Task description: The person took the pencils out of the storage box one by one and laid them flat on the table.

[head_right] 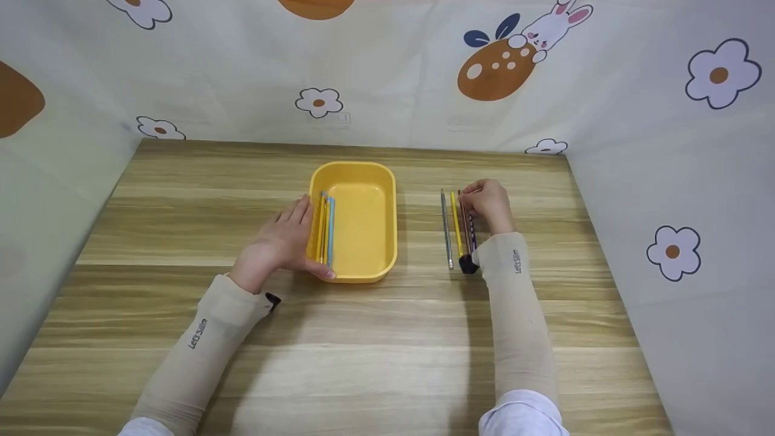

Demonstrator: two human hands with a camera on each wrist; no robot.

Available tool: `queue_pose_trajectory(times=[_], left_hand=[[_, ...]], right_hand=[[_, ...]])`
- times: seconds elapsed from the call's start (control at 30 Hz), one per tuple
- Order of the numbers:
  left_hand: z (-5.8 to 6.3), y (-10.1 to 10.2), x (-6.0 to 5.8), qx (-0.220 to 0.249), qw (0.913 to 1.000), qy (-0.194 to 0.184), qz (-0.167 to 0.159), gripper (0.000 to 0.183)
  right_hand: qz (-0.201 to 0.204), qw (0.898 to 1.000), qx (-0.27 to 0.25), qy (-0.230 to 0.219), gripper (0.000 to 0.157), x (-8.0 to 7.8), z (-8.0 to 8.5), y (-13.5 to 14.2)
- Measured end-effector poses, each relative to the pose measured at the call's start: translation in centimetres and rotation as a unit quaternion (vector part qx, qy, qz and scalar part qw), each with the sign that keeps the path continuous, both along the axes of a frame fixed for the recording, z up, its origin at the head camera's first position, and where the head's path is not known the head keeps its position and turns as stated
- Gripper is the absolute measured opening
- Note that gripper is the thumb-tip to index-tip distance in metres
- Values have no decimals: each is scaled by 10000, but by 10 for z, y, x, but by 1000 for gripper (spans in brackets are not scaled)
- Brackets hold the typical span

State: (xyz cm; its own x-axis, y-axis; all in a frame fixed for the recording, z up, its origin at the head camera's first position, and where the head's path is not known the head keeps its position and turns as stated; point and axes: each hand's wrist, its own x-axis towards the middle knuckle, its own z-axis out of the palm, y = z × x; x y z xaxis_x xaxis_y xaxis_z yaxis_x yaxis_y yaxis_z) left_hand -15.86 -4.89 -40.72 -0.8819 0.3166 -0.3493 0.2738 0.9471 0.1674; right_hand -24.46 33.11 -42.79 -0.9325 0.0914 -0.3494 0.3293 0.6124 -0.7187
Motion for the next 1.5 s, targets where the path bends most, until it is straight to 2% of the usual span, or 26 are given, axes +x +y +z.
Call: queue_pose_trajectory(times=[0.3, 0.63, 1.17, 1.5], left_hand=[[0, 0, -1, 52, 10000, -63, -19, 149], [0, 0, -1, 75, 10000, 33, 3, 149], [0, 0, -1, -59, 10000, -9, -34, 148], [-1, 0, 0, -14, 10000, -5, 6, 149]], right_hand=[[139, 9994, -288, 127, 35, 0, 5, -12], [266, 9963, -798, 203, 34, -1, 16, -34], [548, 9932, -903, 481, 33, -5, 25, -72], [603, 9925, -999, 368, 33, -8, 31, -97]])
